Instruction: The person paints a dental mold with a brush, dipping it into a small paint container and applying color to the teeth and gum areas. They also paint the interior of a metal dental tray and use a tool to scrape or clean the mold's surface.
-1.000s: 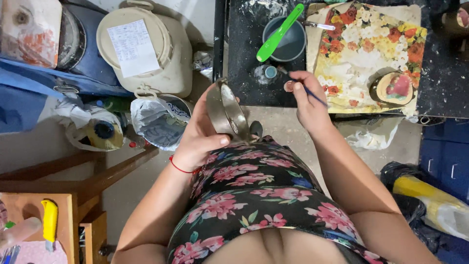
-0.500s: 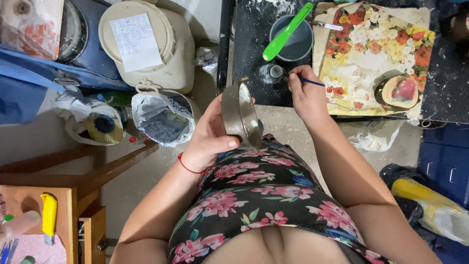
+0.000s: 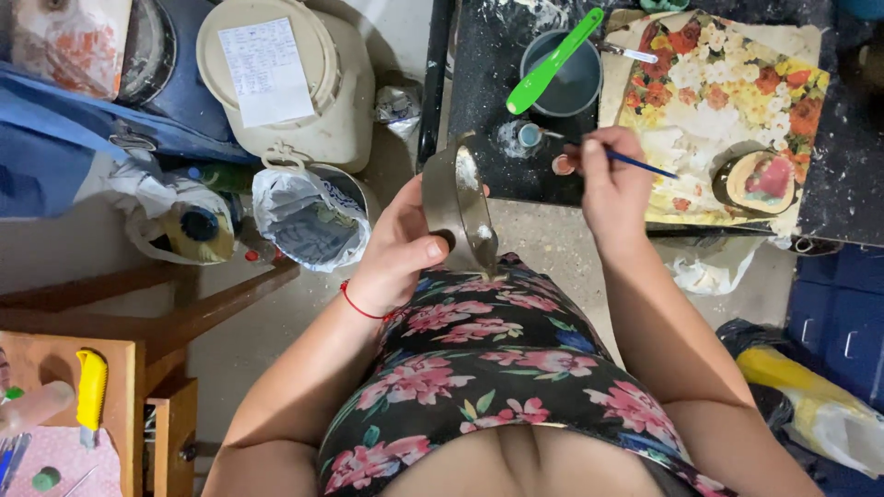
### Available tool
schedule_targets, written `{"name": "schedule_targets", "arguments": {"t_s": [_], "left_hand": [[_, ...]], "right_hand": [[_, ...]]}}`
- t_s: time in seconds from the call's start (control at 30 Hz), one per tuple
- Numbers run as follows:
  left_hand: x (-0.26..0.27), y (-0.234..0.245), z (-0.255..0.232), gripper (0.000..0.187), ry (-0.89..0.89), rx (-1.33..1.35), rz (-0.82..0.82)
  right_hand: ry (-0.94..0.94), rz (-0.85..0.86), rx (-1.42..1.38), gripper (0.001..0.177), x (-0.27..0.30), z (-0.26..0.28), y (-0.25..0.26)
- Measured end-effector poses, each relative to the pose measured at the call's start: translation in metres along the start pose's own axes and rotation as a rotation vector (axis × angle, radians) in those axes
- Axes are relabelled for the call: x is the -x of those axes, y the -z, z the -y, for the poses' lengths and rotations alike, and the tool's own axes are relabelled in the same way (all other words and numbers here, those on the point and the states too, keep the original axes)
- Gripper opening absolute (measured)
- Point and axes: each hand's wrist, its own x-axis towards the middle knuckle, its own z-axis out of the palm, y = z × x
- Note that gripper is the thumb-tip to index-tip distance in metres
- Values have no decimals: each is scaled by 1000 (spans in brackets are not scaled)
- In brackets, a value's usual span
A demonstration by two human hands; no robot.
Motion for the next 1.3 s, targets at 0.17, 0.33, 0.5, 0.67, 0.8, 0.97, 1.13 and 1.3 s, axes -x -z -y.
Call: {"name": "schedule_targets", "arguments": {"t_s": [0.17,0.33,0.5,0.67,0.8,0.97,1.13,1.3], "left_hand": [[0,-1,5,81,40,2,-44],[7,10,23,84,154,-55,-78],[6,15,17,82,137,-108,-53],[8,12,18,85,120,-104,-45],[13,1,9,87,116,-131,-31],[13,-2,8,84,121,-140,-10],[12,9,17,86,120,-131,0],[9,-9,-5,84,80,-111,48]], "right_hand": [[126,-60,-209,24,9,88,-4],[679,344,75,17,-1,135,-20],[587,366,51,19,10,141,-16],[521,478,44,24,12,147,-16],[472,455,37,21,13,142,-19],[444,491,71,20,14,161,-20],[435,514,36,21,22,150,-24],[436,505,1,23,21,133,-15]]}}
